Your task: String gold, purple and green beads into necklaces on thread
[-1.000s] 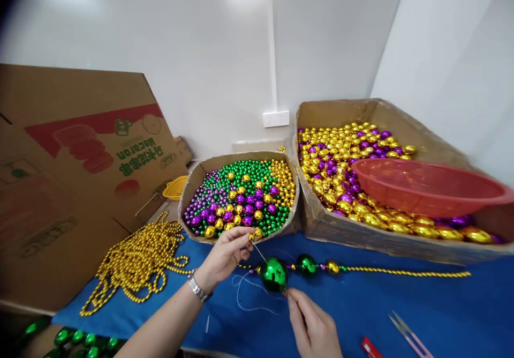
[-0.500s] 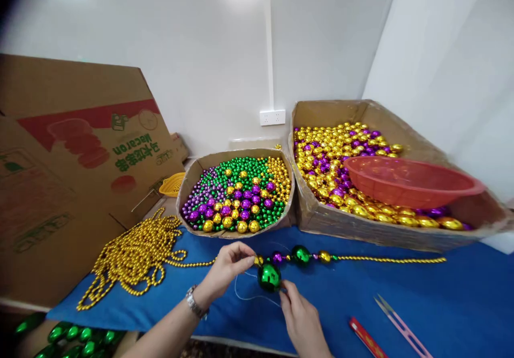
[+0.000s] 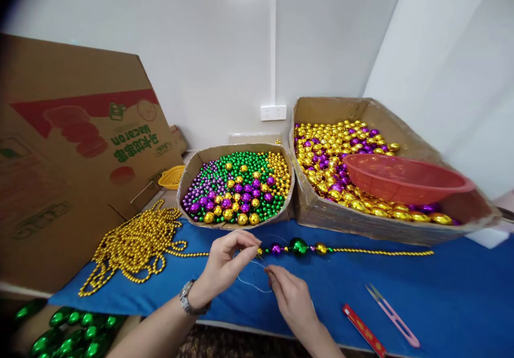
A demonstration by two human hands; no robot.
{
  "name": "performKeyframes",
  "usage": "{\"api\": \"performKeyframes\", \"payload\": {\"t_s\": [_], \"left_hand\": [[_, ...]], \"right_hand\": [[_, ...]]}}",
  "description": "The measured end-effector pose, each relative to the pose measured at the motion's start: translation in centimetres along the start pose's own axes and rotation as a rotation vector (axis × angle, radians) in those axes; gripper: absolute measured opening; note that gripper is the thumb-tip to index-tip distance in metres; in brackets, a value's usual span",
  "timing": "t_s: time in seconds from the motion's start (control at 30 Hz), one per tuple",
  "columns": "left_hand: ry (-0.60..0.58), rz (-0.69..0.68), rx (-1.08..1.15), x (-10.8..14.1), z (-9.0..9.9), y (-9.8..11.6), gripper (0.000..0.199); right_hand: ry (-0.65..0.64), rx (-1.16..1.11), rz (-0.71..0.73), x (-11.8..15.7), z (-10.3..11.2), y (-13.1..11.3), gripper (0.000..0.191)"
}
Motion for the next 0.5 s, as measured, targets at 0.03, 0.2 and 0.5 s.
{"api": "performKeyframes", "payload": {"t_s": [0.03, 0.2, 0.5], "left_hand": [[0.009, 0.006, 0.014, 0.2, 0.1, -0.3, 0.011], [-0.247, -0.09, -0.115, 2.7, -4.1, -4.4, 0.049], [-0.566, -0.358, -0.71, 6.3, -11.8, -9.9, 0.026]], "right_hand": [[-0.005, -0.017, -0.006, -0.1, 0.3, -0.2, 0.03], [-0.035, -0.107, -0.138, -1.1, 2.7, -1.4, 0.031], [0.136, -0.422, -0.326, -1.6, 8.8, -3.7, 0.037]]}}
Point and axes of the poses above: each hand's wrist, its own x-axis away from the middle knuckle, its own z-axis out of the back of the hand, y = z × x, the point moved 7 cm from there along -x, towards the middle knuckle, and after that the axes turned 1 degree about x, right-handed, at the moved point
